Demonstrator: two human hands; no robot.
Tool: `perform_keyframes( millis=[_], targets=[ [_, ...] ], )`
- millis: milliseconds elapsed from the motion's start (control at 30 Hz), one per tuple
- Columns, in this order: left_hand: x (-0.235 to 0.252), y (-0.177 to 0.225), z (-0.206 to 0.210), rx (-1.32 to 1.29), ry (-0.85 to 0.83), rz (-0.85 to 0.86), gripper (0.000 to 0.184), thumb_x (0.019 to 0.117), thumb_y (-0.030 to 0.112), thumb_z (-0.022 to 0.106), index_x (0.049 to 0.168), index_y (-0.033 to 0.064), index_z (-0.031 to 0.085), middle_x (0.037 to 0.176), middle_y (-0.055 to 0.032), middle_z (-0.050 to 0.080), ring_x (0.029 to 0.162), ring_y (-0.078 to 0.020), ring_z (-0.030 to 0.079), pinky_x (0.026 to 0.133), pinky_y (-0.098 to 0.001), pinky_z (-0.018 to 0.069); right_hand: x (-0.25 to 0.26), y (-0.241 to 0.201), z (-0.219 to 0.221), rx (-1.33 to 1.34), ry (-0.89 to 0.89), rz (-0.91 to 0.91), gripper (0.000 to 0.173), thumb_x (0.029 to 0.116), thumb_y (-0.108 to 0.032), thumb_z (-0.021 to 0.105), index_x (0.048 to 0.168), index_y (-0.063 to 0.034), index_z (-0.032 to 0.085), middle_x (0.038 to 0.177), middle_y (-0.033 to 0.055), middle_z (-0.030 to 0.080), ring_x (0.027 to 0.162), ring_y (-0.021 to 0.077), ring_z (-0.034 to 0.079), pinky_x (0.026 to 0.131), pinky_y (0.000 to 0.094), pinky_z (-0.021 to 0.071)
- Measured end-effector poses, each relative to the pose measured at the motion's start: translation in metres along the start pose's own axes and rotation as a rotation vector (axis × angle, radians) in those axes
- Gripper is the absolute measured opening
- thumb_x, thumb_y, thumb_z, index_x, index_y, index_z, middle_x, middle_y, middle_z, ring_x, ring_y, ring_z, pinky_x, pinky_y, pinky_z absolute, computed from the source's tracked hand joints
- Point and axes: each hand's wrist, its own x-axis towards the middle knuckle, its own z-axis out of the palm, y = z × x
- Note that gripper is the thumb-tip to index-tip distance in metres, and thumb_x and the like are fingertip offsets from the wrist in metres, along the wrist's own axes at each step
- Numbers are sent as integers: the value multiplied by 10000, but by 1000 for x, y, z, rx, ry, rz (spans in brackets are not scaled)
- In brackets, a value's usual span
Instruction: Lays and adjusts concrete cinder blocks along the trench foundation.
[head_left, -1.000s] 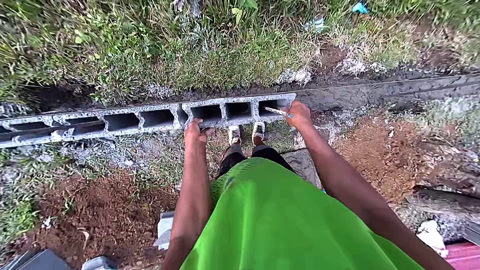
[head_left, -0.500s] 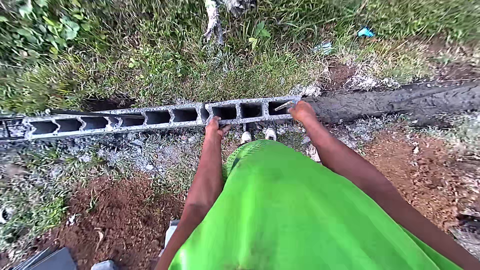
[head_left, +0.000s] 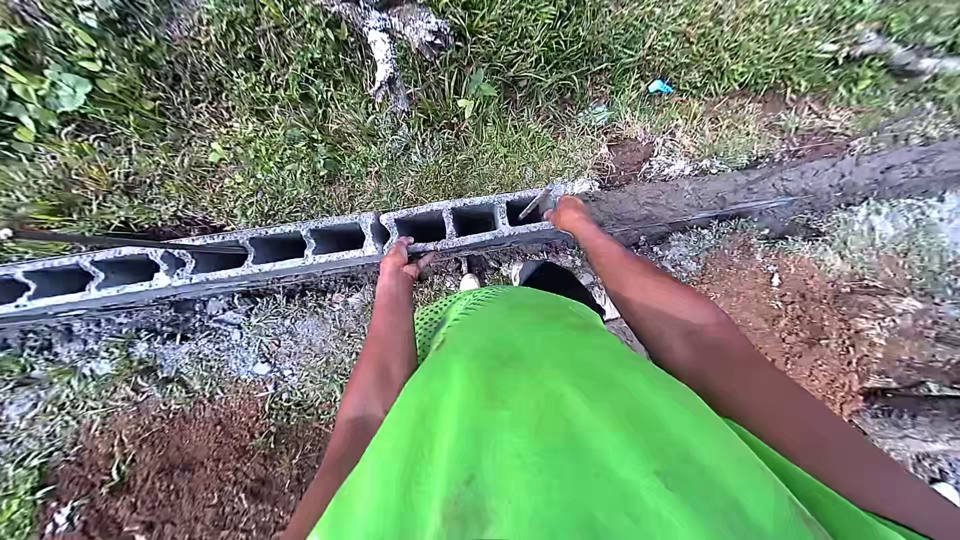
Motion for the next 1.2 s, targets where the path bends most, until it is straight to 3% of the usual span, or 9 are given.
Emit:
perform_keyframes(
  millis=[133, 267, 400, 567, 667, 767, 900, 1033, 1200],
  targets=[
    [-2, 2, 3, -9, 36, -6, 548, 985, 135, 612, 1489, 52, 413, 1429, -245, 509, 1202, -383, 608, 892, -534, 586, 2, 5, 1, -32, 0, -44, 571, 1025, -420, 600, 1328, 64, 600, 1408, 294, 570, 1349, 448, 528, 1071, 657, 433],
    [-9, -4, -1, -44, 27, 21, 646, 981, 258, 684, 1524, 76, 386, 1472, -230, 491, 1254, -374, 587, 947, -532, 570, 14, 29, 1, 117, -79, -156, 738, 1037, -554, 539, 1391, 93, 534, 1391, 346, 553, 1292, 483, 561, 1070, 656, 448],
    [-27, -28, -14, -191, 12, 108, 707, 993, 380, 674, 1544, 67, 362, 1489, -237, 478, 1229, -367, 608, 947, -480, 578, 10, 51, -6, 302, -131, -236, 690, 1046, -571, 508, 1391, 24, 563, 1353, 321, 580, 1218, 463, 604, 1003, 637, 501],
    [-49, -102, -38, -380, 130, 142, 478, 1079, 268, 517, 1490, 42, 424, 1370, -215, 585, 1079, -307, 679, 864, -419, 591, 24, 67, -17, 188, -161, -393, 544, 1078, -461, 510, 1377, -15, 598, 1333, 282, 617, 1190, 405, 645, 1005, 573, 530],
    [-70, -156, -45, -441, 264, 57, 441, 1080, 249, 496, 1463, 37, 440, 1311, -196, 617, 999, -265, 691, 816, -388, 593, 25, 71, -17, 116, -200, -486, 480, 1085, -384, 525, 1384, -14, 595, 1310, 251, 643, 1128, 352, 688, 978, 527, 559],
    [-89, -183, -42, -445, 330, 6, 441, 1074, 258, 505, 1456, 41, 460, 1264, -193, 641, 938, -243, 699, 782, -368, 594, 30, 78, -17, 57, -204, -564, 511, 1067, -365, 571, 1426, -3, 558, 1326, 234, 649, 1150, 333, 688, 998, 505, 560],
    [-93, -169, -33, -340, 314, 73, 428, 1090, 292, 486, 1447, 57, 486, 1250, -173, 649, 931, -221, 684, 786, -360, 574, 28, 81, -20, -38, -150, -653, 587, 1031, -380, 635, 1450, 17, 529, 1361, 241, 632, 1229, 339, 650, 1068, 507, 516],
    [-89, -119, -12, -225, 249, 181, 454, 1100, 306, 476, 1483, 61, 468, 1365, -186, 600, 1069, -249, 660, 885, -395, 554, 17, 76, -27, -179, -99, -704, 579, 1040, -406, 606, 1424, 23, 553, 1355, 254, 631, 1289, 376, 599, 1121, 549, 441],
    [-59, -73, 16, -163, 228, 217, 582, 1056, 361, 577, 1521, 54, 413, 1486, -218, 503, 1300, -338, 561, 1023, -489, 508, 13, 72, -30, -228, -65, -675, 644, 1008, -449, 648, 1425, 28, 535, 1337, 247, 644, 1282, 390, 598, 1117, 560, 435]
  ],
)
